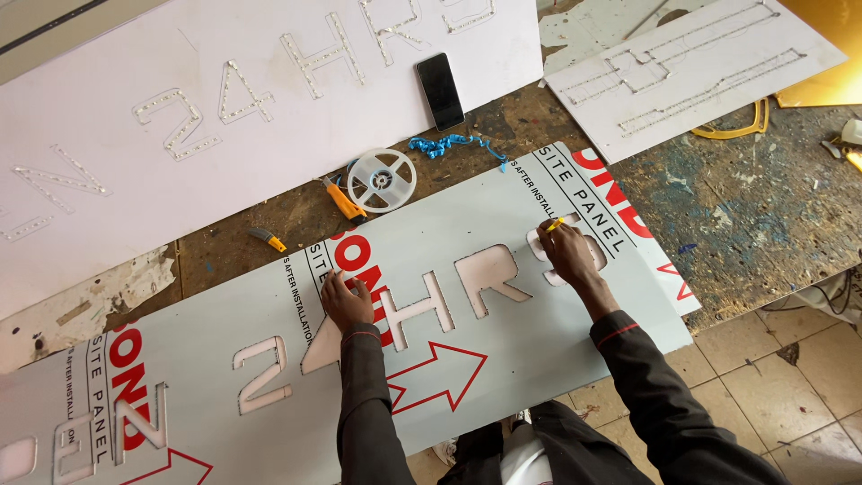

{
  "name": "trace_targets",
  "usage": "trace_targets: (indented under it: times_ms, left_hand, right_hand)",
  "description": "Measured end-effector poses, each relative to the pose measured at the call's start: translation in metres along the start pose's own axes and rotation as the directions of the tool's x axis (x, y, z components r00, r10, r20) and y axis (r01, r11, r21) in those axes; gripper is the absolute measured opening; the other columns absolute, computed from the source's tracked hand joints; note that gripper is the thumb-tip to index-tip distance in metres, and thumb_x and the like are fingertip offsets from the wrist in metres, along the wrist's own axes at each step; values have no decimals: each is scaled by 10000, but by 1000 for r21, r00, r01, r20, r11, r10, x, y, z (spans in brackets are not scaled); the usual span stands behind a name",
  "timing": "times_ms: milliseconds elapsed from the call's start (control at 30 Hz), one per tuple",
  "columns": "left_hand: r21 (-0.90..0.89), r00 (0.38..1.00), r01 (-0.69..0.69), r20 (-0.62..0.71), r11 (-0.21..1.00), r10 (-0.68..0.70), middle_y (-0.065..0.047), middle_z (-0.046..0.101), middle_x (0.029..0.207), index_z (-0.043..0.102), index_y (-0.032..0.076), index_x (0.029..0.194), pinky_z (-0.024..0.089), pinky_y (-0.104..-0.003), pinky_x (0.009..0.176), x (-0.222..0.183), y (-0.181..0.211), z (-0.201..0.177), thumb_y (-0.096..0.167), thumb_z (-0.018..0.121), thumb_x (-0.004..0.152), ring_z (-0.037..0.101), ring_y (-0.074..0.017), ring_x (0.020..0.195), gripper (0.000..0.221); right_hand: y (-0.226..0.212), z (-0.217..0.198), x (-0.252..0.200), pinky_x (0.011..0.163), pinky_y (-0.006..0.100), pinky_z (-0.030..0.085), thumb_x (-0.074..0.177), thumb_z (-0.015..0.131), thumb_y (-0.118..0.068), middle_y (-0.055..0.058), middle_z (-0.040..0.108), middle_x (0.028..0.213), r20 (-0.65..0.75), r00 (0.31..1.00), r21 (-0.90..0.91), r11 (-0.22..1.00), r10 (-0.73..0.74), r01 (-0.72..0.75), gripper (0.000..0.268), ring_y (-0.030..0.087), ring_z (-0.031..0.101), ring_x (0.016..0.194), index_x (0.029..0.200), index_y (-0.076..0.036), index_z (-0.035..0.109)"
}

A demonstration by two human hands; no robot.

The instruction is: The person applies vinyl lettering to a sign panel using a yellow tool to press the material down and then removes the backing tape by hand.

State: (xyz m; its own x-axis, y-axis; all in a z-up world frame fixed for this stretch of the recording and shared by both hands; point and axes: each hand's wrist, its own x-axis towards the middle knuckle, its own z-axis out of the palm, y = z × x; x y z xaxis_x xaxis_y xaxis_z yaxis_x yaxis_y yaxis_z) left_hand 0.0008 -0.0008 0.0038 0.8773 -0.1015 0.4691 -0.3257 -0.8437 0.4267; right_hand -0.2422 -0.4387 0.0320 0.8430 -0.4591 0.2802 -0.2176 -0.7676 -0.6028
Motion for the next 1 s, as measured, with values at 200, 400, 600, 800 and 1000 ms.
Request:
trace_targets:
  times_ms: [200, 400, 600, 800, 1000]
  left_hand:
    - [13, 1000, 2, -10, 1000, -2, -186, 679, 1515, 716, 104, 1385, 504, -559, 1178, -1, -2, 4, 227, 637, 1082, 634, -386, 1448, 337]
    - [9, 1000, 19, 22, 1000, -19, -198, 668, 1523, 707, 88, 1400, 496, -582, 1185, 0, 1, 0, 226, 612, 1095, 619, -397, 1463, 348]
    - [5, 999, 7, -35, 1000, -7, -186, 701, 1494, 739, 97, 1365, 523, -567, 1158, 0, 2, 2, 221, 636, 1066, 656, -386, 1428, 340]
    - [-4, 1000, -7, -21, 1000, 7, -212, 683, 1503, 720, 77, 1387, 514, -581, 1150, -1, 0, 2, 237, 624, 1082, 642, -409, 1431, 357]
    - [-3, 1000, 2, -12, 1000, -2, -206, 688, 1503, 720, 77, 1375, 499, -583, 1170, -1, 1, 2, 216, 627, 1076, 642, -404, 1438, 343]
  right_hand:
    - [-19, -36, -23, 1001, 671, 578, 1197, 630, -384, 265, 787, 929, 68, 991, -19, 993, 118, -117, 337, 539, 791, 1007, 1137, -57, 683]
    - [-8, -33, 3, 911, 677, 570, 1212, 617, -257, 271, 777, 927, -20, 987, 204, 967, 162, -155, 237, 550, 771, 968, 1227, -34, 696]
    - [3, -17, 20, 924, 672, 597, 1213, 602, -330, 239, 801, 936, 124, 963, 163, 953, 238, -257, 295, 513, 788, 976, 1229, -62, 723]
    - [37, 0, 20, 943, 629, 629, 1222, 599, -317, 222, 804, 941, 93, 959, 126, 952, 269, -279, 285, 454, 809, 947, 1214, -69, 740]
    - [70, -23, 26, 979, 609, 613, 1239, 577, -304, 269, 792, 941, -49, 953, -105, 947, 299, -303, 336, 478, 814, 960, 1167, -26, 752]
